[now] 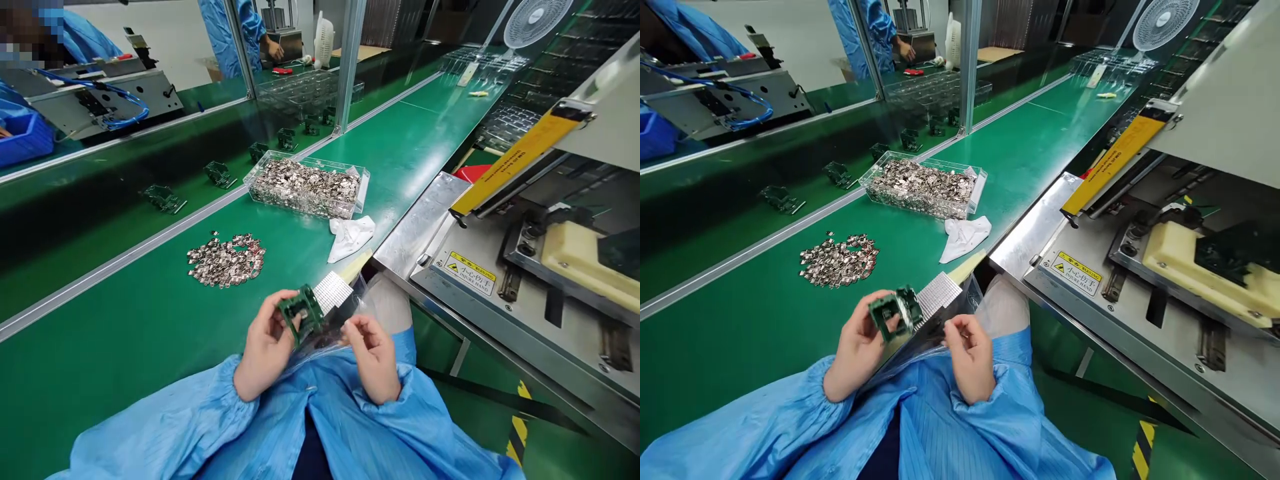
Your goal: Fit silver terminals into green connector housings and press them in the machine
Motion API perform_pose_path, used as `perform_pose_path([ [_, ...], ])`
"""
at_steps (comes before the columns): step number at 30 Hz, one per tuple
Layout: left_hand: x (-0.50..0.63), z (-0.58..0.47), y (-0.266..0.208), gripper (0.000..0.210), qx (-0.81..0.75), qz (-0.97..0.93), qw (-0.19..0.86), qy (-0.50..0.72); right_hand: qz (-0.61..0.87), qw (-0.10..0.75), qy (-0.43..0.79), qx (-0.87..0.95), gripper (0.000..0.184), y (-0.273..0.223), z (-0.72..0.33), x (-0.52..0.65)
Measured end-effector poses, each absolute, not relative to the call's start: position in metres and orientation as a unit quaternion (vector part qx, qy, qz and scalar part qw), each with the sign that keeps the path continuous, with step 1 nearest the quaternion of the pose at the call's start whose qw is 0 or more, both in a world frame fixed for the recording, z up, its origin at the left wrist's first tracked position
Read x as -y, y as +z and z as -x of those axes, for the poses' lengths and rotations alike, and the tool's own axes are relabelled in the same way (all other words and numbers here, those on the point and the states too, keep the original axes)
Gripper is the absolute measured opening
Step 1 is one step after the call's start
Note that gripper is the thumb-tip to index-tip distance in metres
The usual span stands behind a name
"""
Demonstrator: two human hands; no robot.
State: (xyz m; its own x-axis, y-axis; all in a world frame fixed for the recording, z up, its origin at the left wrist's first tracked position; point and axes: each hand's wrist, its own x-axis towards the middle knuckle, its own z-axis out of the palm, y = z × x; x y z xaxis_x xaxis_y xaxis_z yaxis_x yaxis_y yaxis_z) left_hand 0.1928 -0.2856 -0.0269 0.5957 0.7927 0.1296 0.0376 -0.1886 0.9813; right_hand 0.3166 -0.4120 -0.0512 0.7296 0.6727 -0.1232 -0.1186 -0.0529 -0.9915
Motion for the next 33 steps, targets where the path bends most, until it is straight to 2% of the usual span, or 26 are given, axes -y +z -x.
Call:
perform_pose_path([
  [4,0.272,-0.239,-0.031,0.037,-0.274,-0.645,0.599,0.386,0.679,0.628,0.319,0.209,0.047,-0.077,-0.335,0.399],
  [9,0.272,-0.28,-0.045,0.04,-0.24,-0.622,0.634,0.392,0.678,0.636,0.295,0.223,0.054,-0.091,-0.329,0.371],
  [18,0.274,-0.272,-0.052,0.034,-0.238,-0.659,0.584,0.41,0.679,0.648,0.261,0.226,0.049,-0.102,-0.328,0.369],
  [25,0.271,-0.276,-0.049,0.035,-0.23,-0.698,0.586,0.34,0.694,0.639,0.226,0.243,0.046,-0.101,-0.323,0.371],
  [30,0.272,-0.273,-0.05,0.035,-0.226,-0.708,0.577,0.34,0.72,0.597,0.198,0.293,0.045,-0.114,-0.329,0.379],
  [33,0.272,-0.274,-0.05,0.036,-0.225,-0.708,0.574,0.343,0.722,0.55,0.226,0.354,0.041,-0.12,-0.339,0.384],
])
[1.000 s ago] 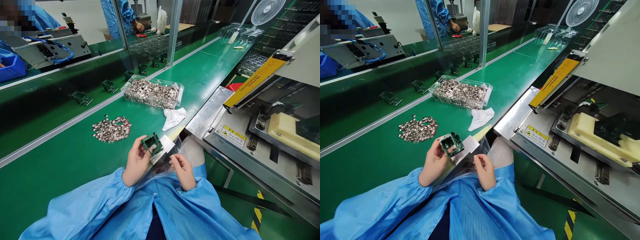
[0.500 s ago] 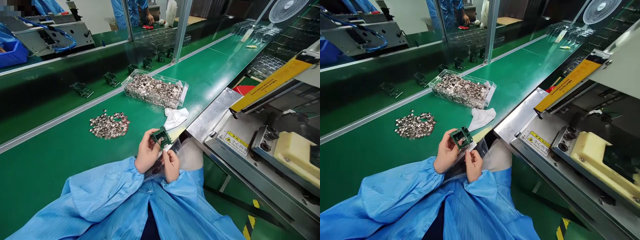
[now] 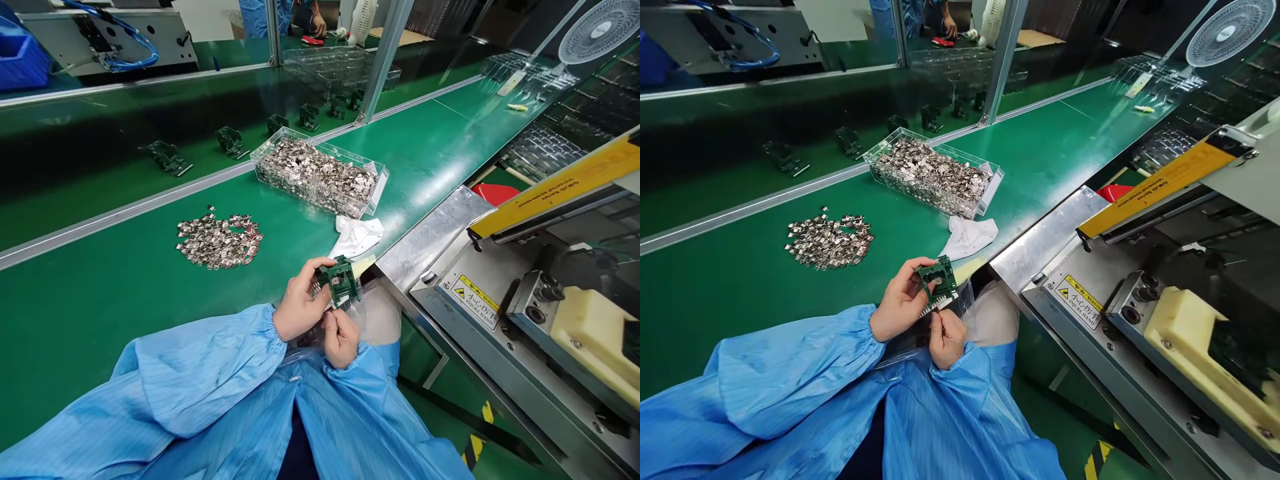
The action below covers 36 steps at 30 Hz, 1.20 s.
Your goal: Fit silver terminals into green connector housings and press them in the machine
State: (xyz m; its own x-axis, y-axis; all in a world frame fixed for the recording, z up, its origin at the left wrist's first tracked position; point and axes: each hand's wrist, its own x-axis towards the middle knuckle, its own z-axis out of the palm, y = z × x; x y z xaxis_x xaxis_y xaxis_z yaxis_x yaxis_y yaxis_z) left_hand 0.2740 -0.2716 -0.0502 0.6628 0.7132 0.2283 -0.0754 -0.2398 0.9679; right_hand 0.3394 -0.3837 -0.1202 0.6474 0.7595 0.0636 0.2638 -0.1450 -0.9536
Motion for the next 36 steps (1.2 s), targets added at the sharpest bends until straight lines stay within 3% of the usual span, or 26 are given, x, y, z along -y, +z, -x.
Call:
perform_pose_path([
  [6,0.271,-0.274,-0.051,0.034,-0.222,-0.67,0.592,0.388,0.73,0.453,0.301,0.415,0.034,-0.109,-0.354,0.399],
  [10,0.274,-0.27,-0.047,0.035,-0.234,-0.645,0.622,0.378,0.739,0.453,0.29,0.405,0.024,-0.067,-0.366,0.411],
  [16,0.279,-0.264,-0.039,0.035,-0.214,-0.635,0.655,0.35,0.696,0.526,0.169,0.459,0.012,-0.009,-0.379,0.4],
  [21,0.281,-0.261,-0.041,0.036,-0.203,-0.642,0.662,0.329,0.684,0.541,0.041,0.487,0.012,-0.007,-0.373,0.377],
  [28,0.283,-0.258,-0.037,0.034,-0.18,-0.682,0.635,0.315,0.727,0.508,0.012,0.461,0.008,-0.014,-0.364,0.368],
  [31,0.284,-0.258,-0.034,0.032,-0.194,-0.701,0.607,0.318,0.734,0.529,0.048,0.422,0.015,-0.017,-0.363,0.368],
  [36,0.283,-0.257,-0.033,0.03,-0.191,-0.713,0.59,0.328,0.648,0.653,0.238,0.311,0.028,-0.027,-0.365,0.365],
])
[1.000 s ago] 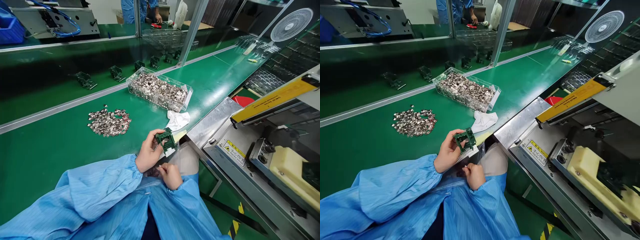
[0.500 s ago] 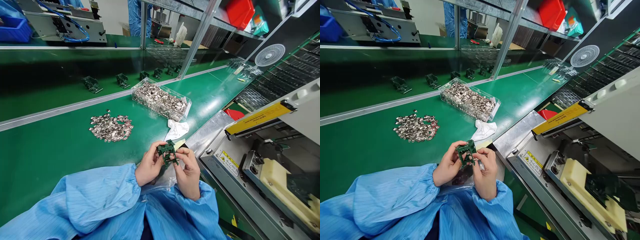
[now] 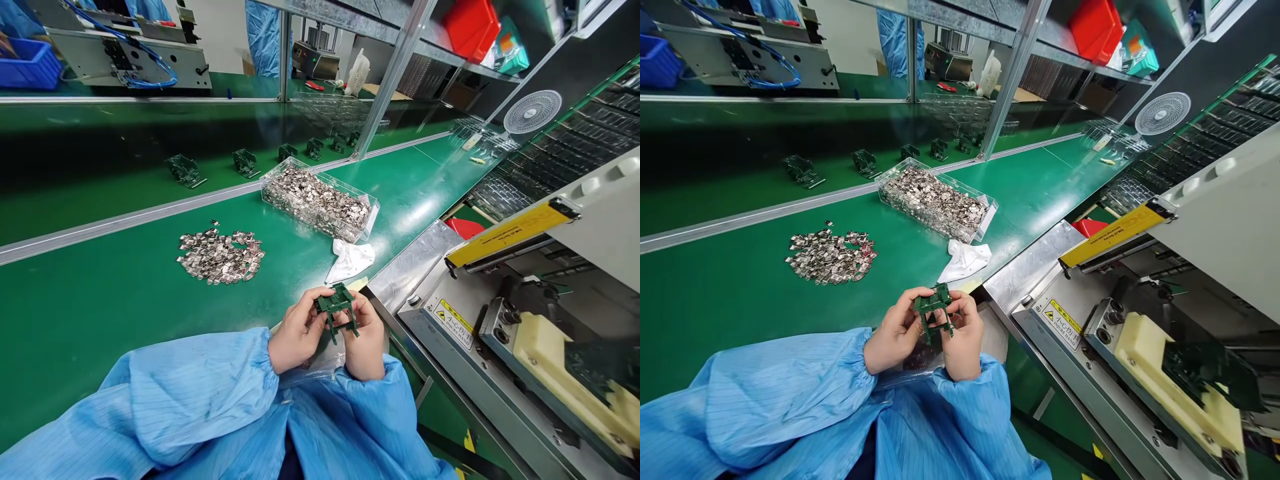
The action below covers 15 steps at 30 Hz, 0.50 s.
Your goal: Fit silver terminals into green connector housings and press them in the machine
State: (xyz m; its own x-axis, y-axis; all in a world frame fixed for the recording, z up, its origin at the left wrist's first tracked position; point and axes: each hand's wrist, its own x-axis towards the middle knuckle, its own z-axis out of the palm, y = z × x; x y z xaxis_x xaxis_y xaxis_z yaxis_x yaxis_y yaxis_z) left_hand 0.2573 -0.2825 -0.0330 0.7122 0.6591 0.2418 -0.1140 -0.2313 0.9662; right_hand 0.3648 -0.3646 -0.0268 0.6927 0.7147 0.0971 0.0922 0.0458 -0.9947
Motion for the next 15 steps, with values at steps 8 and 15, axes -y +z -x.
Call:
perform_pose_path([
  [8,0.284,-0.25,-0.012,0.036,-0.185,-0.719,0.622,0.251,0.626,0.568,0.2,0.495,0.07,-0.001,-0.389,0.4],
  [15,0.286,-0.316,0.056,0.064,0.097,-0.818,0.567,0.033,0.647,0.609,0.113,0.444,0.062,0.027,-0.435,0.515],
])
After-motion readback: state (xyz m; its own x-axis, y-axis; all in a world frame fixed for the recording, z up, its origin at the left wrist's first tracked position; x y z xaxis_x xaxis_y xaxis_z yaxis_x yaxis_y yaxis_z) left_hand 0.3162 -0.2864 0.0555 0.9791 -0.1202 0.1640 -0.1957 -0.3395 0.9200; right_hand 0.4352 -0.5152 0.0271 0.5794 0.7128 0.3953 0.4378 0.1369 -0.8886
